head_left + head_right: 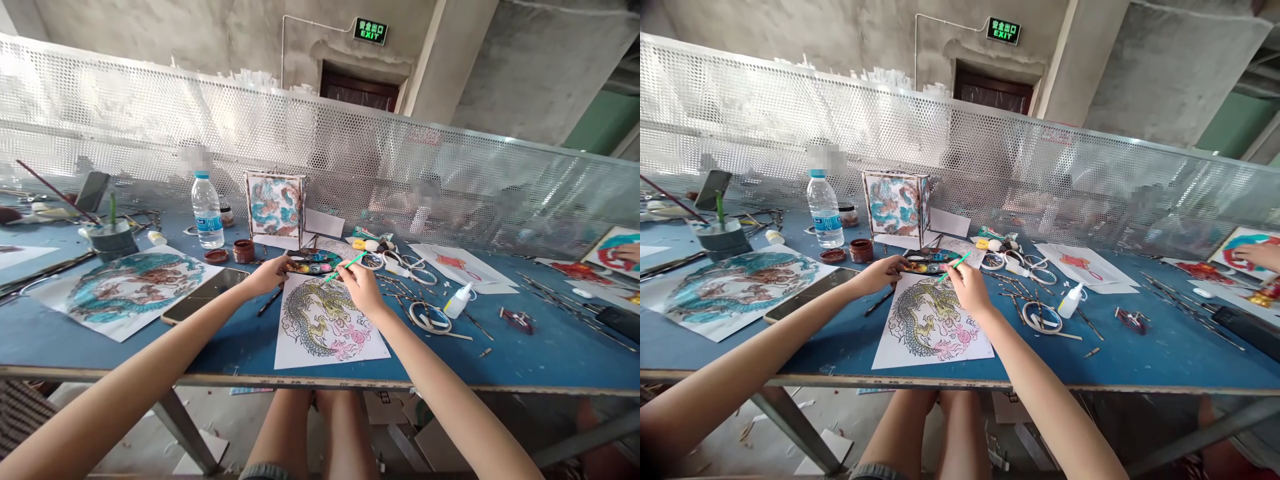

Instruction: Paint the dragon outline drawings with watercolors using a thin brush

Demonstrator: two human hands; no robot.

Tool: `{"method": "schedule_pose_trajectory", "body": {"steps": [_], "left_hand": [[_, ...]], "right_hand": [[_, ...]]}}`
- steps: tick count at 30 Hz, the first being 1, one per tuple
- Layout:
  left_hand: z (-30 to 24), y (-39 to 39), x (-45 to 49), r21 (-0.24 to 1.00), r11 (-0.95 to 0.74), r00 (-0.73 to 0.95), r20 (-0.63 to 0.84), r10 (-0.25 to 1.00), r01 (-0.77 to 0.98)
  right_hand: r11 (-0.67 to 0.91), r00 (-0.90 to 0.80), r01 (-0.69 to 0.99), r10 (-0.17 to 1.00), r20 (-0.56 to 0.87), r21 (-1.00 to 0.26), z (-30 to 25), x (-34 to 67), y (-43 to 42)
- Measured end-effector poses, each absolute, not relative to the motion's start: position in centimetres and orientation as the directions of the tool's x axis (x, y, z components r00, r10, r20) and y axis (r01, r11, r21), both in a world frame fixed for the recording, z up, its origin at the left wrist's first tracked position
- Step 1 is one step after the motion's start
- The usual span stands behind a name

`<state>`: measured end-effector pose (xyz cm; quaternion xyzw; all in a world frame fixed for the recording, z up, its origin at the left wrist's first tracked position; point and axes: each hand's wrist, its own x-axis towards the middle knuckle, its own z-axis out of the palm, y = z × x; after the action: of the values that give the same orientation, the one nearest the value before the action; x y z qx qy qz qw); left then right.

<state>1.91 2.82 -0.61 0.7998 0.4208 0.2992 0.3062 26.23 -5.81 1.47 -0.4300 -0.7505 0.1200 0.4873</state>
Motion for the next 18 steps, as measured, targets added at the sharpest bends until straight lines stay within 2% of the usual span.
{"method": "schedule_pose_trajectory", "body": {"steps": [3,9,13,18], "left_hand": [[-0.5,2.7,1.9,0.748,-0.444,0.453,0.215,0.865,0.493],[0.2,2.2,2.0,0.727,-0.455,0.470,0.205,0.858,0.514],[0.8,1.8,2.2,0.668,-0.474,0.490,0.183,0.852,0.574],[1.2,1.5,2.4,0.662,-0.457,0.469,0.177,0.865,0.594]], "right_hand": [[0.603,-0.165,0.486,0.774,0.611,-0.633,1.2,26.3,-5.5],[0.518,-0.101,0.600,0.806,0.584,-0.611,1.3,27.0,-5.0],[0.471,-0.052,0.682,0.794,0.605,-0.559,1.8,27.6,-5.0],[0.445,-0.015,0.757,0.744,0.668,-0.479,2.5,28.1,-5.6]]}}
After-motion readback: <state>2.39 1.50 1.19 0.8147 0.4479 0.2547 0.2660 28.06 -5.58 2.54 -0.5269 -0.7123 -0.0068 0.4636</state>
